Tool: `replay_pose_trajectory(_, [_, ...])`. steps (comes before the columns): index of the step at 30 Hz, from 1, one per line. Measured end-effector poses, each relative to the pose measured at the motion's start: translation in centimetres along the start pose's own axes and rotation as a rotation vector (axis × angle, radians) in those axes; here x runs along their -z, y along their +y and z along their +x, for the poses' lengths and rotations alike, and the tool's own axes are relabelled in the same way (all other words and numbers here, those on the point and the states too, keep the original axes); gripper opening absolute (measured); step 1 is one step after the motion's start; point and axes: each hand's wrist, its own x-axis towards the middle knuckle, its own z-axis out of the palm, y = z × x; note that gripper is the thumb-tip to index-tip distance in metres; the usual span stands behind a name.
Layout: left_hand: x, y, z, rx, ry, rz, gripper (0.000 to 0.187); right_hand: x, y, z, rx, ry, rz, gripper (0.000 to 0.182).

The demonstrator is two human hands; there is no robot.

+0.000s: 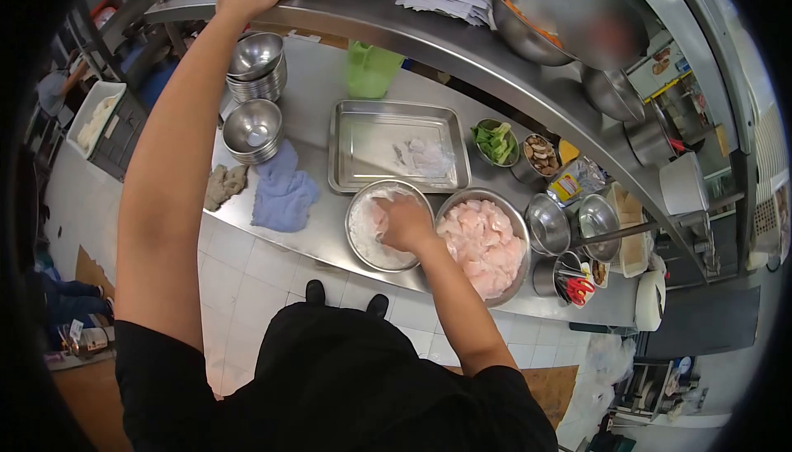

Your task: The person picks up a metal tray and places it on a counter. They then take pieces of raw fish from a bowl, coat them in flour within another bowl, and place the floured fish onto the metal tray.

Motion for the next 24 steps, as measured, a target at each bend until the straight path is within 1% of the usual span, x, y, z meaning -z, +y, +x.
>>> replay_pose_trajectory(2, [0.1, 0.1, 0.0, 0.017, -0.027, -0.017, 0.041, -1.5, -1.0, 1.0, 0.363, 0.071, -0.302, 0.076])
replay_pose_trajectory(3, [0.1, 0.1, 0.0, 0.006, -0.006, -0.018, 0.041, -2.1, -1.7, 1.2, 0.440, 0.057, -0.251, 0.064])
replay_pose_trajectory(4, [0.2, 0.1, 0.1, 0.006, -0.004, -0.017, 0.041, -3.0, -2.1, 1.6, 0.441, 0.058, -0.252, 0.064])
replay_pose_trajectory(6, [0.2, 0.2, 0.0, 0.019, -0.029, -0.010, 0.041, -4.8, -2.3, 2.6, 0.435, 0.088, -0.434, 0.053])
replay_pose_trajectory(7, [0.1, 0.2, 0.1, 0.018, -0.029, -0.012, 0.041, -4.7, -1.9, 2.5, 0.466, 0.124, -0.347, 0.048])
replay_pose_trajectory(8, [-0.1, 0.1, 0.1, 0.010, -0.013, -0.013, 0.042, -4.6, -1.2, 2.8, 0.463, 0.125, -0.349, 0.048])
replay_pose_trajectory(10, [-0.2, 0.0, 0.1, 0.005, 0.003, -0.016, 0.042, -4.0, 0.6, 3.8, 0.479, -0.016, -0.364, 0.048])
replay_pose_trajectory(11, [0.0, 0.0, 0.0, -0.001, -0.001, -0.017, 0.042, -3.2, 1.9, 3.8, 0.481, -0.018, -0.368, 0.048])
replay_pose_trajectory(13, [0.2, 0.1, -0.1, 0.000, -0.009, -0.017, 0.042, -2.0, 4.1, 3.5, 0.506, 0.115, -0.212, 0.057])
replay_pose_trajectory(14, [0.2, 0.3, 0.0, 0.027, -0.024, -0.007, 0.042, -1.0, 3.1, 2.5, 0.508, 0.110, -0.214, 0.057])
replay_pose_trajectory(16, [0.2, 0.3, 0.1, 0.054, -0.041, 0.000, 0.042, 0.3, 1.6, -0.4, 0.036, 0.038, -0.100, 0.067])
replay_pose_trajectory(17, [0.1, 0.3, 0.1, 0.048, -0.029, -0.004, 0.042, -0.9, 1.1, -0.9, 0.034, 0.037, -0.101, 0.067])
replay_pose_trajectory(19, [0.1, 0.4, 0.0, 0.039, -0.017, -0.008, 0.042, -3.7, -0.3, -1.2, 0.070, 0.174, -0.274, 0.075])
replay_pose_trajectory(20, [0.2, 0.4, 0.0, 0.026, -0.017, -0.004, 0.042, -4.0, 0.1, -0.6, 0.070, 0.175, -0.273, 0.075])
replay_pose_trajectory(22, [0.4, 0.4, -0.1, 0.012, -0.018, 0.001, 0.042, -3.7, 0.3, 0.8, 0.115, -0.003, -0.206, 0.075])
replay_pose_trajectory(23, [0.5, 0.5, -0.2, 0.021, -0.029, -0.005, 0.041, -2.7, 0.4, 0.9, 0.105, -0.013, -0.145, 0.071])
replay_pose_trajectory(24, [0.6, 0.5, -0.2, 0.029, -0.040, -0.012, 0.041, -2.2, 1.2, 1.2, 0.105, -0.013, -0.145, 0.071])
